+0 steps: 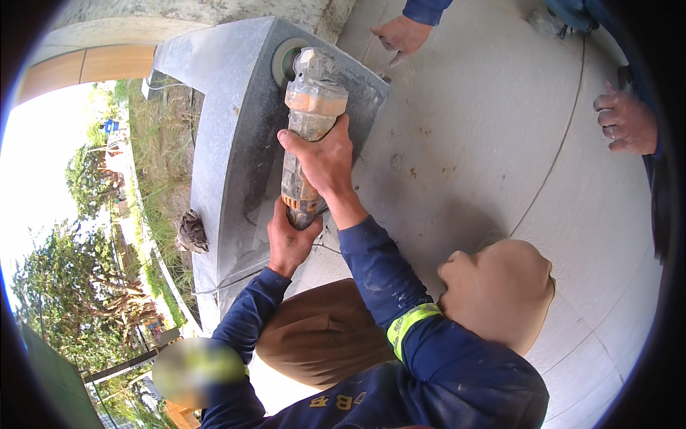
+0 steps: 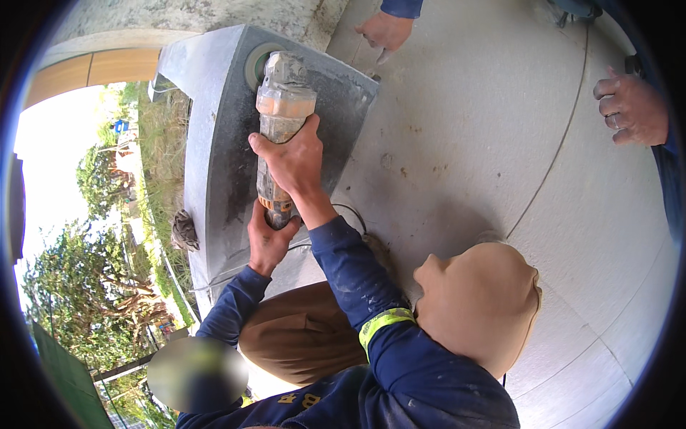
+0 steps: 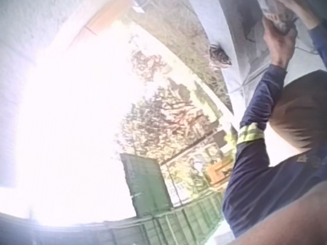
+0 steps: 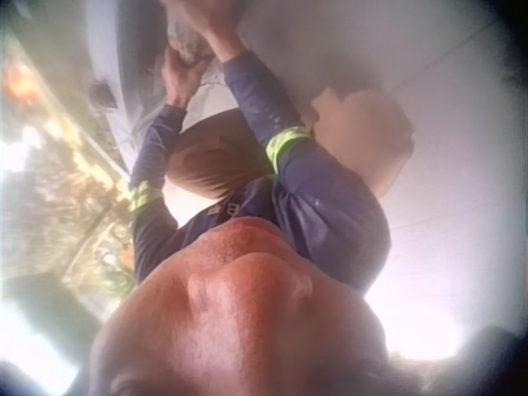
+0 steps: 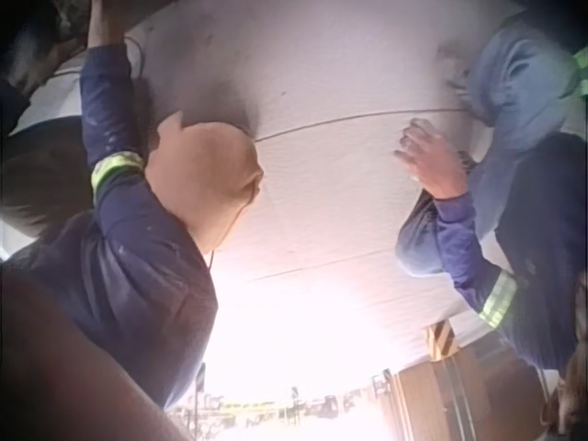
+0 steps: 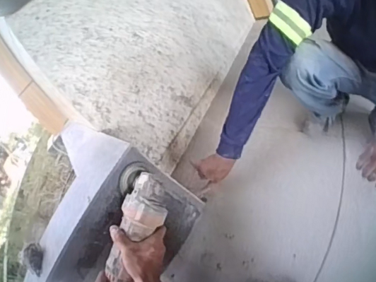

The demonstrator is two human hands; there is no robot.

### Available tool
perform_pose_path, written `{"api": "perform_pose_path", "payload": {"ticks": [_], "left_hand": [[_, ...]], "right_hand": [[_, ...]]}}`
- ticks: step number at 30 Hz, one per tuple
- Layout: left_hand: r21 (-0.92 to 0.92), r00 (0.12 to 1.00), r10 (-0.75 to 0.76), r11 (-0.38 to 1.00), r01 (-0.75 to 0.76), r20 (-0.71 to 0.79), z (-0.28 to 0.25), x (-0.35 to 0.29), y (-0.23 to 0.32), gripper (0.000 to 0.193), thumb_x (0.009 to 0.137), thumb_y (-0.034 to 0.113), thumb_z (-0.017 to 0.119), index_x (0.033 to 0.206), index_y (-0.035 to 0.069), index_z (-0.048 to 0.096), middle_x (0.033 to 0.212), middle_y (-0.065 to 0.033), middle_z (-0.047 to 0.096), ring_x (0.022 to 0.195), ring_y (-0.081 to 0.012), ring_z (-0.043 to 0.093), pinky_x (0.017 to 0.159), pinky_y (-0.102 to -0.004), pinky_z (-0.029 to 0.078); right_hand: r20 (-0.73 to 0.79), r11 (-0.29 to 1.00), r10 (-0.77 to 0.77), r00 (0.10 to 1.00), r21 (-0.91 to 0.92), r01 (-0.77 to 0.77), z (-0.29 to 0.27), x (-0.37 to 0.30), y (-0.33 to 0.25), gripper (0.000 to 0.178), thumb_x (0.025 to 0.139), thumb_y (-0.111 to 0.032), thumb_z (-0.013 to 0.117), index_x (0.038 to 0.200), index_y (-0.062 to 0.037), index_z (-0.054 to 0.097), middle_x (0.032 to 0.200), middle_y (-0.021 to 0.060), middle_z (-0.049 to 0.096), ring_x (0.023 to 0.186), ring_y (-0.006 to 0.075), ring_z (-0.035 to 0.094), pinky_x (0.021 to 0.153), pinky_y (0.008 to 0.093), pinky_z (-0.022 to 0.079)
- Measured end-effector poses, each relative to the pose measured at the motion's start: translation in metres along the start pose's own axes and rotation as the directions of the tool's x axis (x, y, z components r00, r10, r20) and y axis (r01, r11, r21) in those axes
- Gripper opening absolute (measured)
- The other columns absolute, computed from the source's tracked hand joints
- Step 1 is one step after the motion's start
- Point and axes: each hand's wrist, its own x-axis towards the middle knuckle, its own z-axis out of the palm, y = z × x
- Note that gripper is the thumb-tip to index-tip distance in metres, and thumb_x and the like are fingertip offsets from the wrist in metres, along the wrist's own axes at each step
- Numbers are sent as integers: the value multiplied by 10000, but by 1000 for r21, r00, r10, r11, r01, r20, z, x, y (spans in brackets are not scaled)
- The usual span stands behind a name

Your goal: The person uses an angle grinder to smooth the edge of a concrete structure. They hold the tool with both hands and move it along the curved surface, generating dust.

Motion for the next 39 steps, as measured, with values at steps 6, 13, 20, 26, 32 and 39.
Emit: {"api": "perform_pose_path", "payload": {"ticks": [6, 13, 20, 26, 32, 39], "left_hand": [[10, 1000, -12, 1000, 12, 14, 1, -2, -9, 586, 765, 145, 797, 1267, -26, 549, 1001, -204, 734, 909, -285, 741, 802, -385, 563], [77, 990, -96, 993, 88, 100, 20, 8, -7, 584, 755, 192, 798, 1242, -33, 566, 1041, -198, 724, 947, -240, 707, 844, -374, 542], [134, 967, -155, 982, 130, 200, 34, 9, -15, 602, 753, 222, 806, 1224, -53, 551, 1037, -213, 712, 954, -270, 709, 858, -389, 541], [115, 971, -134, 987, 113, 199, 37, 17, -21, 675, 760, 237, 816, 1292, -50, 516, 1054, -231, 701, 966, -284, 707, 872, -398, 541], [207, 948, -110, 977, 48, 299, 44, 23, -17, 764, 784, 232, 810, 1387, -29, 420, 1039, -223, 694, 852, -277, 708, 762, -408, 566], [218, 871, -275, 955, 200, 407, 31, 11, -26, 911, 801, 276, 815, 1493, 18, 281, 1069, -263, 685, 876, -352, 705, 765, -439, 561]], "right_hand": [[-20, 999, 16, 1000, 48, -15, -2, 1, 14, 639, 747, -245, 870, 1158, 42, 473, 1036, 205, 692, 908, 304, 713, 839, 409, 569], [-108, 986, 145, 984, 101, -134, -30, 21, 52, 609, 773, -124, 840, 1229, 34, 468, 1087, 131, 623, 947, 208, 642, 823, 367, 553], [-169, 973, 208, 964, 136, -186, -49, 27, 80, 602, 769, -109, 839, 1226, 41, 478, 1096, 143, 620, 948, 219, 642, 814, 372, 547], [-160, 970, 222, 962, 138, -201, -46, 34, 67, 699, 730, -146, 847, 1280, 57, 466, 1153, 174, 628, 1022, 255, 644, 894, 383, 532], [-165, 924, 336, 927, 249, -291, -68, 41, 83, 574, 781, -90, 821, 1239, 33, 498, 1088, 129, 630, 951, 219, 639, 830, 367, 539], [-200, 906, 383, 902, 274, -324, -65, 25, 94, 562, 780, -87, 823, 1232, 24, 508, 1082, 115, 630, 942, 206, 637, 818, 364, 538]]}}
